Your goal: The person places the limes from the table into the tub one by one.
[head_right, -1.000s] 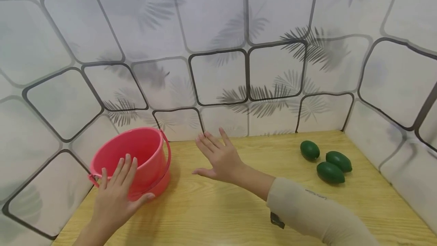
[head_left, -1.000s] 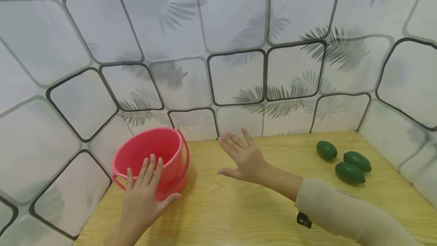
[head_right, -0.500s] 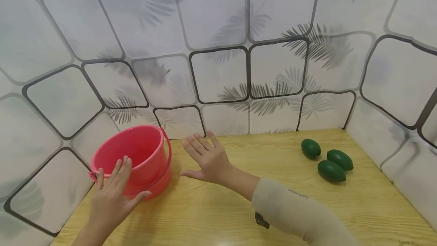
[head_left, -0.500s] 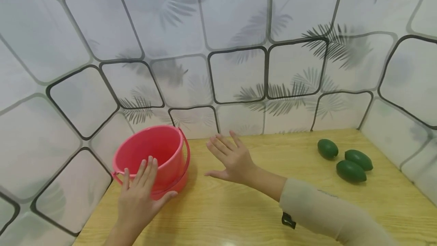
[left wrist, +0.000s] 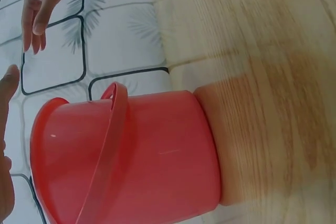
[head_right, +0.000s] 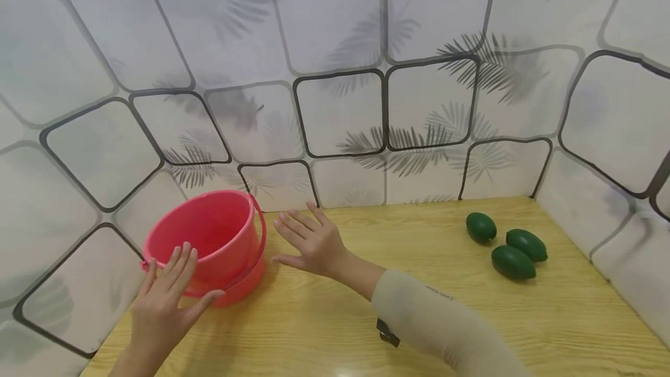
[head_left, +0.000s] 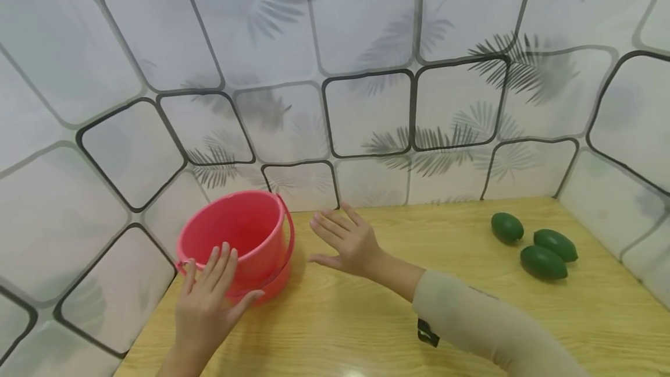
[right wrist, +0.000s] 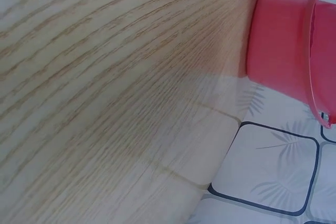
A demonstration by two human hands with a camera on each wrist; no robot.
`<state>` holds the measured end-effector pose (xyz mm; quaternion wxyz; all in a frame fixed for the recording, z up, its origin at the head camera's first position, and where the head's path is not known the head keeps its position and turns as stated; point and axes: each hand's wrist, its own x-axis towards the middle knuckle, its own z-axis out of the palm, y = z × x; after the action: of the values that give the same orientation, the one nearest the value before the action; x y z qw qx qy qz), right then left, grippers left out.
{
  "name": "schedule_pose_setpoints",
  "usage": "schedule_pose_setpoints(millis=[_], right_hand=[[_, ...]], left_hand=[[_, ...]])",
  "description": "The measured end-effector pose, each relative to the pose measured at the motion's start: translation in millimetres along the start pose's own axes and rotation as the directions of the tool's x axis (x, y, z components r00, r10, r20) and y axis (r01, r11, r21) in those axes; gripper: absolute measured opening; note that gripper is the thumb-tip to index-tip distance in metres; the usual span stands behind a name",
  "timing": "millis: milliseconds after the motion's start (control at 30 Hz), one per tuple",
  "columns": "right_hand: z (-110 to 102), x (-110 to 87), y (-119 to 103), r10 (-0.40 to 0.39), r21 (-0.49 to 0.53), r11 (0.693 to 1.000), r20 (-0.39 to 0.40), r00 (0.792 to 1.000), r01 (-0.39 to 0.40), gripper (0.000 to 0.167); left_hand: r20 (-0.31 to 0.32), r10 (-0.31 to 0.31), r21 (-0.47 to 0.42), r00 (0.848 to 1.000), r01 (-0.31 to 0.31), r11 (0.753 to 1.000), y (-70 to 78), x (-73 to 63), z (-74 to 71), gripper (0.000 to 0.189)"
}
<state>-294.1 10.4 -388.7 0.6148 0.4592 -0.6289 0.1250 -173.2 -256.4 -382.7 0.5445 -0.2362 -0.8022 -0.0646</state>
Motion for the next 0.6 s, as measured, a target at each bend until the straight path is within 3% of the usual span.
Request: schedule_pose_setpoints(millis=[167, 267, 433, 500, 600], right_hand=[[7.8, -2.2, 2.4, -0.018, 0.053, 0.998, -0.053, 0.998, 0.021, 0.053], [11.3, -2.4, 2.7, -0.033, 0.077, 0.996, -0.054, 0.998, 0.037, 0.05], [16.5, 0.2, 2.8, -0.053, 0.088, 0.995, -0.036, 0.998, 0.056, 0.048], [18.9, 1.6, 3.0, -0.06, 0.087, 0.994, -0.032, 0.998, 0.062, 0.048], [22.7, 3.0, 3.2, -0.071, 0.088, 0.993, -0.032, 0.997, 0.074, 0.046]], left_hand=[[-0.009, 0.001, 0.006, 1.0, -0.001, 1.0, -1.6, -1.7, -0.8, 0.069], [-0.08, 0.03, -0.009, 0.996, -0.031, 0.999, -2.0, -0.2, -0.3, 0.063], [-0.264, 0.098, -0.041, 0.96, -0.113, 0.993, -0.7, 7.8, 2.3, 0.052], [-0.303, 0.104, -0.04, 0.947, -0.122, 0.992, 0.3, 10.4, 2.3, 0.049], [-0.32, 0.092, -0.034, 0.943, -0.108, 0.994, 1.3, 11.4, 1.3, 0.047]])
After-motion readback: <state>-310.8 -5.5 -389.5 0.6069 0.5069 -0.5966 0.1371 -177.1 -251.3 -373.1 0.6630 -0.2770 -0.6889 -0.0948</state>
